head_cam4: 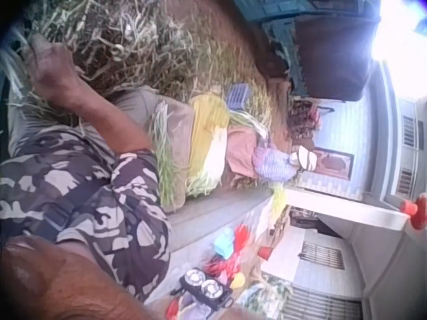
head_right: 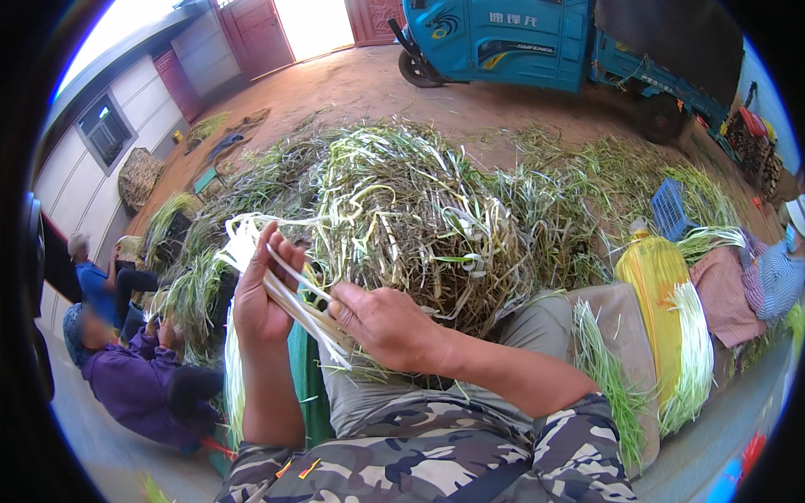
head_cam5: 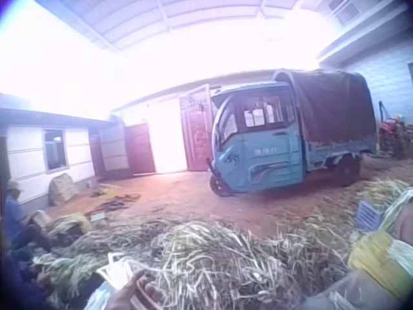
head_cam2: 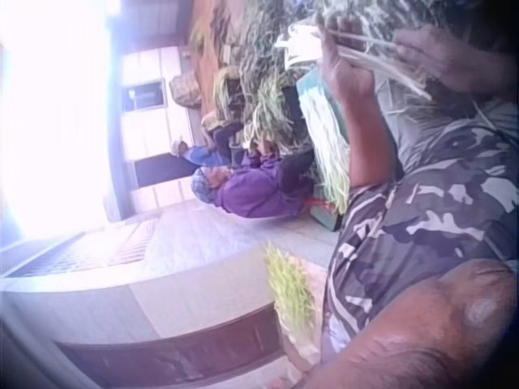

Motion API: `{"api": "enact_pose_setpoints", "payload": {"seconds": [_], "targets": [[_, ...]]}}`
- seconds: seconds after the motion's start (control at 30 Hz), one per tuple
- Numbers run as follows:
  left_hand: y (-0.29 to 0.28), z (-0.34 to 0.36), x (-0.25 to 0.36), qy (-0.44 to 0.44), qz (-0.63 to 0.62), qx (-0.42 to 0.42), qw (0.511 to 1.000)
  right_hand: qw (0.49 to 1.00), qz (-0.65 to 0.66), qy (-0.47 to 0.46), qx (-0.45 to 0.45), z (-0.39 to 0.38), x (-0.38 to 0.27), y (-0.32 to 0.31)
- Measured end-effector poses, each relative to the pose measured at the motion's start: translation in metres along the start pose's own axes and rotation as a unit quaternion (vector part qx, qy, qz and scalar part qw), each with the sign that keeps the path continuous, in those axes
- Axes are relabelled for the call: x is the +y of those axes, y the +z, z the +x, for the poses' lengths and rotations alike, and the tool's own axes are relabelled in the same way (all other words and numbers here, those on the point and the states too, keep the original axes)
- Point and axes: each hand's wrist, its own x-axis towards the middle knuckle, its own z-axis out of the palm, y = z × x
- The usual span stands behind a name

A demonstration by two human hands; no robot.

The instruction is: The person sits on the ground and repeatedly pulls long, thin strips from a pile of plant material, separating them by hand. The strips are gathered and placed into a growing bundle on a green block beside them.

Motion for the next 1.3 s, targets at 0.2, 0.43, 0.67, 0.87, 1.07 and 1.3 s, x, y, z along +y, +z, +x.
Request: {"api": "enact_pose_setpoints", "payload": {"seconds": [0.2, 0.43, 0.67, 0.87, 1.07, 1.3], "targets": [[-0.001, -0.001, 0.006, 0.073, -0.002, -0.103, 0.992, 0.999, -0.035, -0.012, -0.002, -0.01, 0.008, 0.0], [-0.007, 0.013, 0.025, 0.134, -0.021, -0.104, 0.985, 0.997, -0.068, -0.034, 0.012, -0.023, 0.025, -0.021], [-0.037, 0.024, 0.058, 0.176, -0.034, -0.105, 0.978, 0.939, -0.082, 0.16, 0.294, -0.042, 0.128, -0.1], [-0.052, 0.03, 0.053, 0.157, -0.029, -0.083, 0.984, 0.916, -0.11, 0.265, 0.281, -0.06, 0.204, -0.096], [-0.051, 0.029, 0.048, 0.14, -0.035, -0.073, 0.987, 0.916, -0.081, 0.274, 0.281, -0.057, 0.228, -0.081], [-0.051, 0.032, 0.043, 0.134, -0.018, -0.075, 0.988, 0.887, -0.285, 0.215, 0.294, -0.058, 0.215, -0.071]]}}
